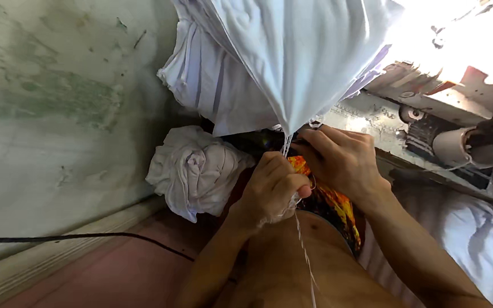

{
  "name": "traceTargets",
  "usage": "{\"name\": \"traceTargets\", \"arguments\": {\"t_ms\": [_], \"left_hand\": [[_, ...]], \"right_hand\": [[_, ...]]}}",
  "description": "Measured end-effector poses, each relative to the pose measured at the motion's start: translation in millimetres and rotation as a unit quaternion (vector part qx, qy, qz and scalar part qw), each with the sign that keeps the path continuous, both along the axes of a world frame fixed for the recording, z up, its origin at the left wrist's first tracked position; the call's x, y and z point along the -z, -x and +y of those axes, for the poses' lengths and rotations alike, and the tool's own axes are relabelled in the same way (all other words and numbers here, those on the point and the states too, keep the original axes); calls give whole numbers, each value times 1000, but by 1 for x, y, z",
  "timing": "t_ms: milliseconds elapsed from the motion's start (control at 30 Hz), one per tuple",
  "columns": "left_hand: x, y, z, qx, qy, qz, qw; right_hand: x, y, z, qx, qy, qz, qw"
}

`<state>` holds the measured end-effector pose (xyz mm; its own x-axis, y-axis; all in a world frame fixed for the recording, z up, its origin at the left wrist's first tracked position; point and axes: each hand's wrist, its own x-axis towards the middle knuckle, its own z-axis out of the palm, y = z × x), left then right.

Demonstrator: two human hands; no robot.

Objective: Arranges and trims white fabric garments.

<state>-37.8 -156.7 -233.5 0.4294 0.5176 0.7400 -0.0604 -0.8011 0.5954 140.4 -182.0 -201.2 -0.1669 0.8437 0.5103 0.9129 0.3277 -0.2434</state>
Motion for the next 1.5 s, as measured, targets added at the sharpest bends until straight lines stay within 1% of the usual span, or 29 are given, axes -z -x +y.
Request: {"name": "traceTargets", "arguments": {"t_ms": [133,233,367,500,533,567,600,633,700,733,767,800,867,933,1000,1100,1200,1267,1333,1433,1500], "left_hand": [[-1,1,2,-3,-34,23,999],[-3,4,-1,-4,-38,25,999],[-1,10,-4,-24,-18,16,999],[1,11,-7,-14,-2,0,1000],[1,10,-9,-9,24,-6,1000],[2,8,-12,-9,77,-21,997],[3,5,-14,-22,155,-40,987],[4,0,-13,-39,251,-50,966],[5,-11,1,-29,443,-30,895],[6,-18,9,-15,510,-17,860],[6,-26,16,-13,541,-19,841],[6,-36,23,-18,536,-34,843],[8,-54,34,-46,472,-66,878],[12,-61,41,-93,401,-49,910],[16,-63,45,-131,361,-12,923],[19,-70,46,-129,365,10,922],[19,-71,45,-65,395,-50,915],[18,-65,43,-45,417,-66,905],[19,-59,37,-44,445,-77,891],[19,-52,26,-63,447,-78,889],[19,-47,18,-74,432,-69,896]], "right_hand": [[-3,9,5,-4,12,-12,1000],[-4,9,1,-11,20,-13,1000],[1,-9,-21,24,62,-28,997],[-2,-15,-23,70,40,-50,996],[-3,-14,-18,74,37,-61,995],[-4,-12,-13,74,43,-72,994],[-5,-13,-9,74,56,-84,992],[-6,-15,-6,75,74,-88,991],[-10,-23,-8,90,96,-86,988],[-12,-29,-12,105,102,-81,986],[-14,-34,-18,120,107,-75,984],[-16,-39,-23,135,108,-74,982],[-18,-47,-34,153,103,-75,980],[-20,-49,-42,158,96,-68,980],[-21,-49,-45,154,80,-56,983],[-21,-48,-48,144,63,-40,987],[-19,-46,-49,135,55,2,989],[-8,-49,-40,116,22,72,990],[11,-46,-17,115,0,162,980],[29,-22,15,110,30,261,959],[28,-5,8,67,47,293,952]]}}
